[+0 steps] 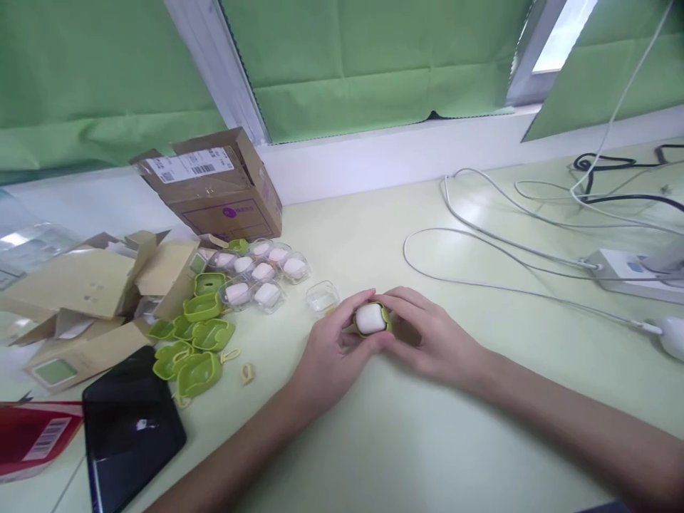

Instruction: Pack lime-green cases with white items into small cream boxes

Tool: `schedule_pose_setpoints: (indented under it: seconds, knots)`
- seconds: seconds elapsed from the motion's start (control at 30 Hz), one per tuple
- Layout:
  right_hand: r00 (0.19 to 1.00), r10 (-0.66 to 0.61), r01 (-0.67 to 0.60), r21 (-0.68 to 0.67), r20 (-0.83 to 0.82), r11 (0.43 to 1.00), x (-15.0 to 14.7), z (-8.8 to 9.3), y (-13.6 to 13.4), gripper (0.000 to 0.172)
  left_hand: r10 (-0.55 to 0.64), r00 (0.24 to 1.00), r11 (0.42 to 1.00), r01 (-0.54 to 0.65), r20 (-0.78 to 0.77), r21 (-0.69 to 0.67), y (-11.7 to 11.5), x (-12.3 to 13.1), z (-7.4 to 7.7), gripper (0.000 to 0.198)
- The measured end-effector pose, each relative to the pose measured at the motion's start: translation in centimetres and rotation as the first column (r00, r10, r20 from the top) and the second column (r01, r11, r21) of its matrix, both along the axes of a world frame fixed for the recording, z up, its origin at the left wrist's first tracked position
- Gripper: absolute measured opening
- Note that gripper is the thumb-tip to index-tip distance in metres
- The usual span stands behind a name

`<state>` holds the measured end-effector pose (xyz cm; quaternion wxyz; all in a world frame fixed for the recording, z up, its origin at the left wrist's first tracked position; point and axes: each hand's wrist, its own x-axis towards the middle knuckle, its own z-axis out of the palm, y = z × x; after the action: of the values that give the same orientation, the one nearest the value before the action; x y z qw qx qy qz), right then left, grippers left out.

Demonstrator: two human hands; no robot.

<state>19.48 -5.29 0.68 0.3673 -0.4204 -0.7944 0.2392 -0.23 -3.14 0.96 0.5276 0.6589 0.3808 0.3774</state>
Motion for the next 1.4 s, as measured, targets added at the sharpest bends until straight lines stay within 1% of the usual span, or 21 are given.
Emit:
schedule_pose_setpoints:
  seconds: [0.17, 0.23, 0.3, 0.37, 0.43, 0.53, 0.67, 0.73, 0.8, 0.83, 0.87, 0.93, 1.0, 1.07, 1.13, 1.27, 1.4]
  knots:
    - [0.996, -0.048, 0.038, -0.129, -0.076, 0.991, -0.5, 0.3, 0.0, 0.028, -0.014, 0.998, 0.998, 0.018, 0.057, -0.065, 0.0, 0.3, -0.2, 0.044]
    - [0.994, -0.071, 0.059, -0.138, -0.085, 0.989, -0.6, 0.3, -0.1, 0.025, 0.0, 1.0, 1.0, 0.0, 0.021, -0.013, -0.1, 0.3, -0.1, 0.041]
    - [0.993, -0.083, 0.072, -0.133, -0.084, 0.989, -0.6, 0.3, -0.2, 0.022, 0.04, 0.998, 0.991, -0.032, -0.058, 0.127, -0.2, 0.2, -0.1, 0.041]
    - [0.992, -0.088, 0.076, -0.133, -0.088, 0.988, -0.6, 0.2, -0.2, 0.019, 0.079, 0.987, 0.956, -0.036, -0.139, 0.291, -0.3, 0.2, -0.1, 0.044]
    - [0.991, -0.092, 0.078, -0.142, -0.1, 0.987, -0.7, 0.2, -0.2, 0.018, 0.106, 0.976, 0.916, -0.021, -0.191, 0.402, -0.4, 0.2, -0.1, 0.046]
    - [0.988, -0.105, 0.088, -0.141, -0.111, 0.986, -0.8, 0.0, -0.1, 0.021, 0.155, 0.959, 0.877, -0.022, -0.239, 0.48, -0.5, 0.2, -0.1, 0.048]
    - [0.987, -0.122, 0.107, -0.132, -0.107, 0.985, -1.0, -0.2, 0.1, 0.024, 0.21, 0.944, 0.819, -0.028, -0.254, 0.574, -0.4, 0.2, -0.2, 0.043]
    - [0.987, -0.128, 0.114, -0.131, -0.101, 0.985, -1.1, -0.2, 0.2, 0.022, 0.23, 0.939, 0.782, -0.021, -0.256, 0.623, -0.4, 0.1, -0.3, 0.041]
    - [0.985, -0.141, 0.126, -0.142, -0.098, 0.982, -1.1, -0.1, 0.4, 0.014, 0.252, 0.932, 0.736, -0.011, -0.26, 0.677, -0.5, 0.1, -0.4, 0.04]
    - [0.982, -0.158, 0.142, -0.151, -0.102, 0.978, -1.1, 0.0, 0.5, 0.01, 0.265, 0.928, 0.706, -0.003, -0.261, 0.708, -0.8, 0.1, -0.4, 0.043]
    - [0.977, -0.182, 0.163, -0.161, -0.107, 0.973, -1.0, 0.1, 0.6, 0.009, 0.275, 0.924, 0.673, 0.012, -0.265, 0.739, -1.1, 0.1, -0.4, 0.047]
    - [0.968, -0.222, 0.2, -0.177, -0.116, 0.964, -0.7, 0.3, 0.7, 0.018, 0.273, 0.916, 0.616, 0.069, -0.294, 0.785, -2.0, 0.3, -0.4, 0.06]
    - [0.966, -0.23, 0.207, -0.181, -0.116, 0.961, -0.4, 0.5, 0.8, 0.021, 0.249, 0.899, 0.593, 0.153, -0.361, 0.791, -3.0, 0.6, -0.4, 0.071]
    - [0.967, -0.225, 0.202, -0.18, -0.118, 0.963, -0.2, 0.6, 0.7, 0.018, 0.244, 0.872, 0.588, 0.216, -0.426, 0.779, -3.6, 0.9, -0.4, 0.077]
    - [0.968, -0.218, 0.193, -0.181, -0.127, 0.964, -0.2, 0.6, 0.5, 0.014, 0.251, 0.85, 0.6, 0.239, -0.463, 0.764, -3.8, 1.2, -0.4, 0.08]
    - [0.977, -0.162, 0.139, -0.159, -0.142, 0.977, -0.6, 0.4, -0.1, 0.012, 0.247, 0.839, 0.657, 0.222, -0.485, 0.72, -3.5, 1.2, -0.3, 0.082]
    - [0.979, -0.121, 0.106, -0.098, -0.163, 0.99, -0.9, 0.0, -0.4, 0.011, 0.205, 0.851, 0.697, 0.219, -0.483, 0.682, -3.2, 1.0, -0.1, 0.085]
